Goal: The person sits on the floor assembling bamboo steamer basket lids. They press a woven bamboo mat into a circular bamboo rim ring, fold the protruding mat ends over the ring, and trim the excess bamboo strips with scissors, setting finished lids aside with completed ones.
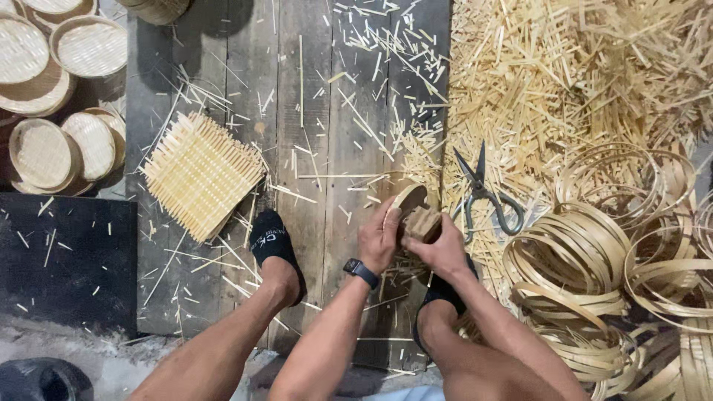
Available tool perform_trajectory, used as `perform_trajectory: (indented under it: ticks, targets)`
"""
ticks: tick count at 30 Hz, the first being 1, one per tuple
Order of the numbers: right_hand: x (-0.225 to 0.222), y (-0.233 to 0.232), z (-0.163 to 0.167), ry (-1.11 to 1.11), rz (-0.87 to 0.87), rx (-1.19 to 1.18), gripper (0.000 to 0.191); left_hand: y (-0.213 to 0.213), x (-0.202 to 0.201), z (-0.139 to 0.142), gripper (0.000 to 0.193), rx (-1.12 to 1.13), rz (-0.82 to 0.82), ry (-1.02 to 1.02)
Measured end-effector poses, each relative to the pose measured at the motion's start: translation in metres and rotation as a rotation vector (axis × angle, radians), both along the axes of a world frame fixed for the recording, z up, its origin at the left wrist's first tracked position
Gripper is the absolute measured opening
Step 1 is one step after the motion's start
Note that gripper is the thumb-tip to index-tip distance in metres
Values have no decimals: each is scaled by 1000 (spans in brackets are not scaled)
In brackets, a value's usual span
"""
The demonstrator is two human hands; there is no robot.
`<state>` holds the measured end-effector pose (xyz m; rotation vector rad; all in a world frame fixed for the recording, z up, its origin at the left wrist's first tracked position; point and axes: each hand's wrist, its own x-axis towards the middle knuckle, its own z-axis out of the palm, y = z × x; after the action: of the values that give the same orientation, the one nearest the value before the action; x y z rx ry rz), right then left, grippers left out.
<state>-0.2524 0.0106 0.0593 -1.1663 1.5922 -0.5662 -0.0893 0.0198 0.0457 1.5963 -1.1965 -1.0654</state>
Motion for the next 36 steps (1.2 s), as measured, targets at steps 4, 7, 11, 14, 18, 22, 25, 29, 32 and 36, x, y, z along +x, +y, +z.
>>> perform_trajectory:
  ticks: [4, 7, 11, 14, 18, 22, 25, 29, 32, 36]
  targets:
    - [-31, -2, -9, -258, 38, 69, 56, -9, 45, -53, 44, 122, 123, -79]
    - [-58, 7, -11, -542, -18, 45, 49, 5, 107, -87, 45, 336, -142, -303]
    - [-77, 14, -13, -532, -116, 104, 48, 15, 151, -91, 39, 799, -531, -243]
    - [-80, 14, -13, -469, -151, 103, 50, -42, 153, -80, 36, 699, -267, -378]
    - [-70, 13, -9, -410, -144, 82, 52, -119, 121, -57, 29, -117, -123, 382]
    - [-42, 8, -1, -681, -124, 155, 76, -85, 59, -45, 52, 630, -154, 274]
    - [-17, 1, 3, -731, -69, 248, 93, -31, 24, -52, 58, 889, -56, 488]
    - [0, -6, 6, -662, -82, 228, 87, -14, 36, -72, 45, 401, 298, 475]
    - [5, -10, -2, -422, -88, 317, 60, -27, 81, -71, 33, 156, 160, 204]
    - [14, -11, -24, -374, -118, 372, 38, -55, 198, -47, 37, 89, 76, -560]
